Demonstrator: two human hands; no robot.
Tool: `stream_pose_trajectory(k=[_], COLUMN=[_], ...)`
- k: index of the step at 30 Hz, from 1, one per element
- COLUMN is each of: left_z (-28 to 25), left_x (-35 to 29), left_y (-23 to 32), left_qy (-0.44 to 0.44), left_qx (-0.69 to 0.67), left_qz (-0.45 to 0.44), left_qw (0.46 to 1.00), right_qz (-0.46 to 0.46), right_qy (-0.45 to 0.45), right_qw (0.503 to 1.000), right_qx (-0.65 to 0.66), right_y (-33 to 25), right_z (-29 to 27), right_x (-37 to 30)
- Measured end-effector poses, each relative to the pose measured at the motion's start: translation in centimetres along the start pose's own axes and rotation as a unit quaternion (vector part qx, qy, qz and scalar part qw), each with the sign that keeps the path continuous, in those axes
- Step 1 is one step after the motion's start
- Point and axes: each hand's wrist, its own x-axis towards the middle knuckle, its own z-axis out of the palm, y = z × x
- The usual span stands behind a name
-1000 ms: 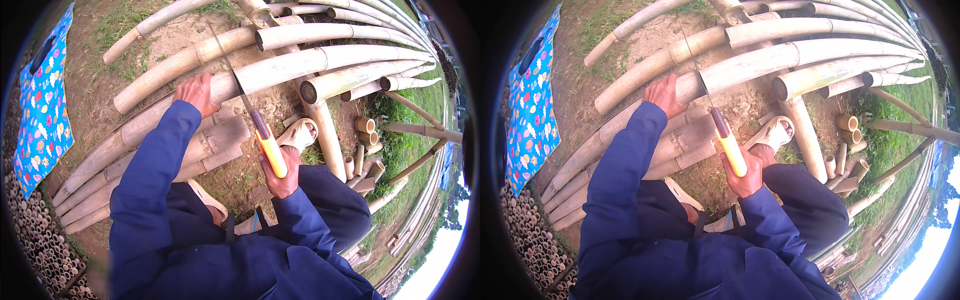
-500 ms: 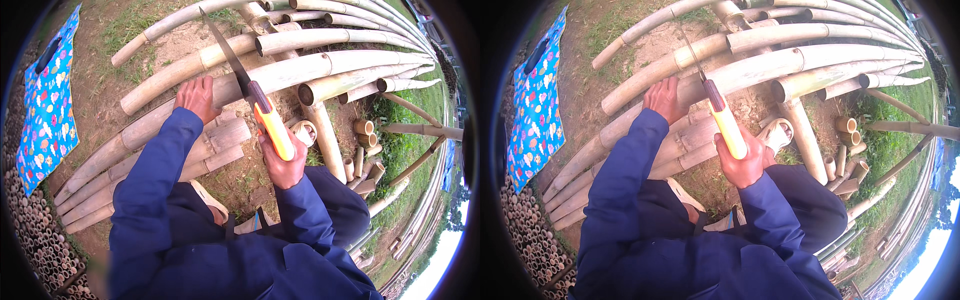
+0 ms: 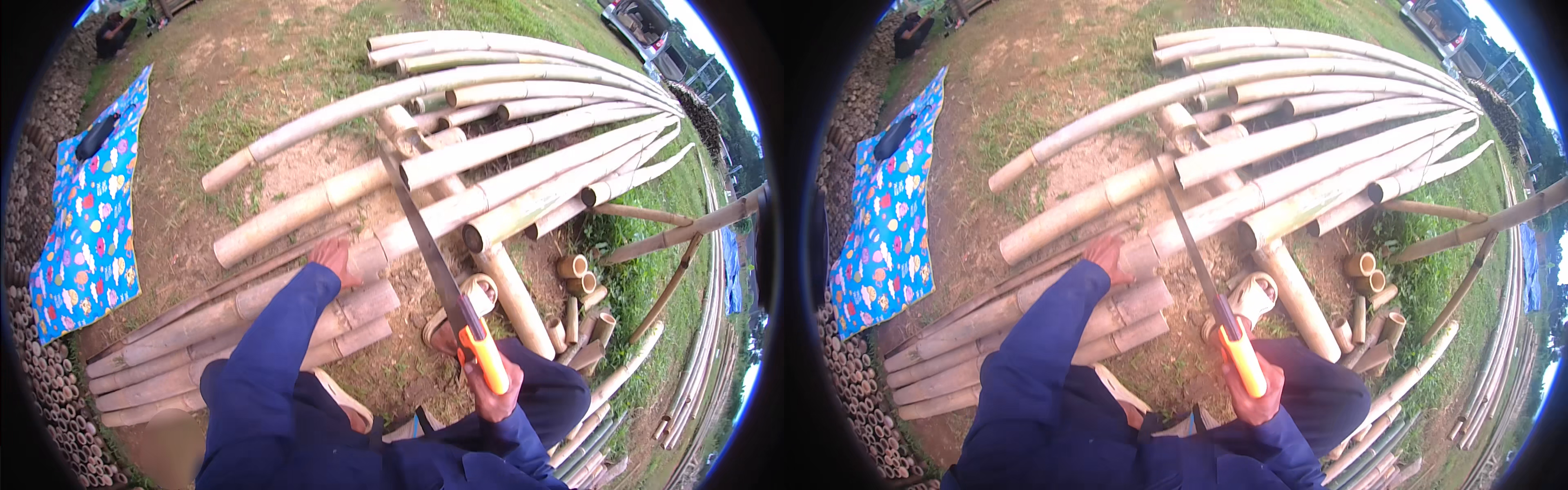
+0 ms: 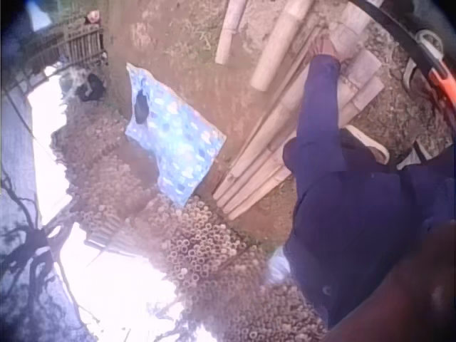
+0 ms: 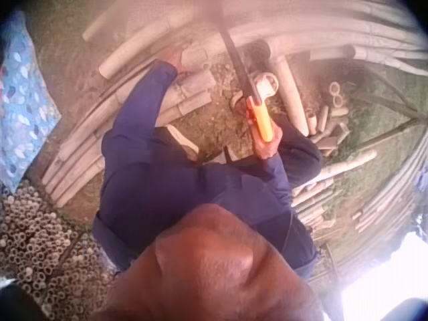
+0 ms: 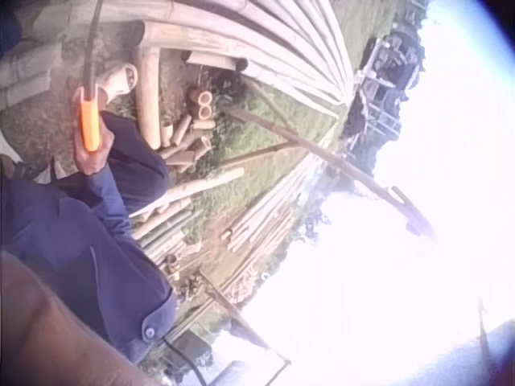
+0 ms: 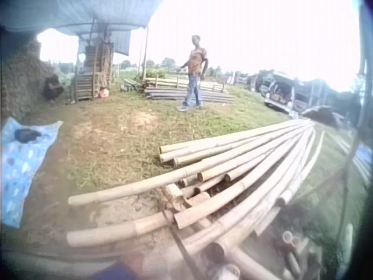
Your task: The person uses a hand saw to cut bamboo poles into shorter sections. They position each pole, saw through it, and set the cut piece aside, repeating the process with multiple bamboo poles.
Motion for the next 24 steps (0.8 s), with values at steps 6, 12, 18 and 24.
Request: stream_pose_trajectory(k=[6, 12, 18, 24], left_z=[1.8, 4.0, 3.0, 0.2], left_x=[8.3, 9.6, 8.3, 6.4], left_y=[-5.4, -7.3, -6.8, -5.6], left_qy=[-0.205, -0.216, -0.232, -0.190], left_qx=[-0.281, -0.300, -0.212, -0.185], left_qz=[-0.023, 0.007, -0.022, -0.057], left_qw=[0.937, 0.929, 0.949, 0.963], right_qz=[-0.074, -0.091, -0.117, -0.109], right_qy=[-0.004, 0.000, 0.018, 0.011], right_qw=[0.997, 0.992, 0.992, 0.994], right_qx=[0.002, 0.083, 0.031, 0.005], right_y=[1.5, 2.0, 1.0, -0.1], right_z=[-2.0, -1.5, -2.7, -2.9], right_x=[0.4, -1.0, -3.0, -3.5])
